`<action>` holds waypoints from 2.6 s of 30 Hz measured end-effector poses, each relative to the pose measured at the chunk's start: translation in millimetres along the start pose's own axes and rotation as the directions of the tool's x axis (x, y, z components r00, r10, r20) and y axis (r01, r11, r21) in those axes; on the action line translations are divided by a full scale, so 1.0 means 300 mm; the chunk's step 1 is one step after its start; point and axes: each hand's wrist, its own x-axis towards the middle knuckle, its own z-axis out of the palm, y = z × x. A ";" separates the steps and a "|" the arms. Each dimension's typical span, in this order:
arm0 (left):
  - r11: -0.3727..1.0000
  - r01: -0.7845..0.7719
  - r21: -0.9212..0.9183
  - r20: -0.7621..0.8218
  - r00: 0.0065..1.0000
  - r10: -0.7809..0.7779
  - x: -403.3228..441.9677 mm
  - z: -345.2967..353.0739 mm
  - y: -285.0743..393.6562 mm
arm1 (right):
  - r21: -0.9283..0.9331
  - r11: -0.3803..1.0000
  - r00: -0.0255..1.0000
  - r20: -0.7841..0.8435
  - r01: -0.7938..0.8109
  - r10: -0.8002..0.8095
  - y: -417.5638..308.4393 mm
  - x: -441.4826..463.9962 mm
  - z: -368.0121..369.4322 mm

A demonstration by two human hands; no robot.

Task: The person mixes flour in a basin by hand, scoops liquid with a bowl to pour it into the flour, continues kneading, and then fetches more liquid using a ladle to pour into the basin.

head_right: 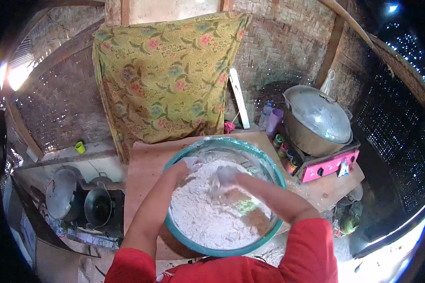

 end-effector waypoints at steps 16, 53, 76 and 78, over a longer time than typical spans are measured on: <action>0.985 0.133 -0.113 0.168 0.979 -0.113 0.015 0.009 -0.040 | -0.345 0.938 0.999 0.029 0.027 -0.018 -0.299 -0.339 0.033; 1.000 0.023 -0.008 0.040 0.999 -0.022 -0.005 -0.040 0.034 | 0.895 0.330 0.932 0.201 -0.300 0.302 -0.192 -0.284 -0.019; 0.983 0.077 -0.164 0.049 0.996 -0.070 -0.033 -0.076 0.113 | 0.349 0.900 0.965 -0.129 0.260 -0.228 -0.218 -0.409 0.036; 0.999 0.007 -0.037 -0.001 1.000 -0.007 -0.032 -0.071 0.108 | 0.084 0.962 0.966 -0.026 0.259 -0.258 -0.345 -0.472 0.047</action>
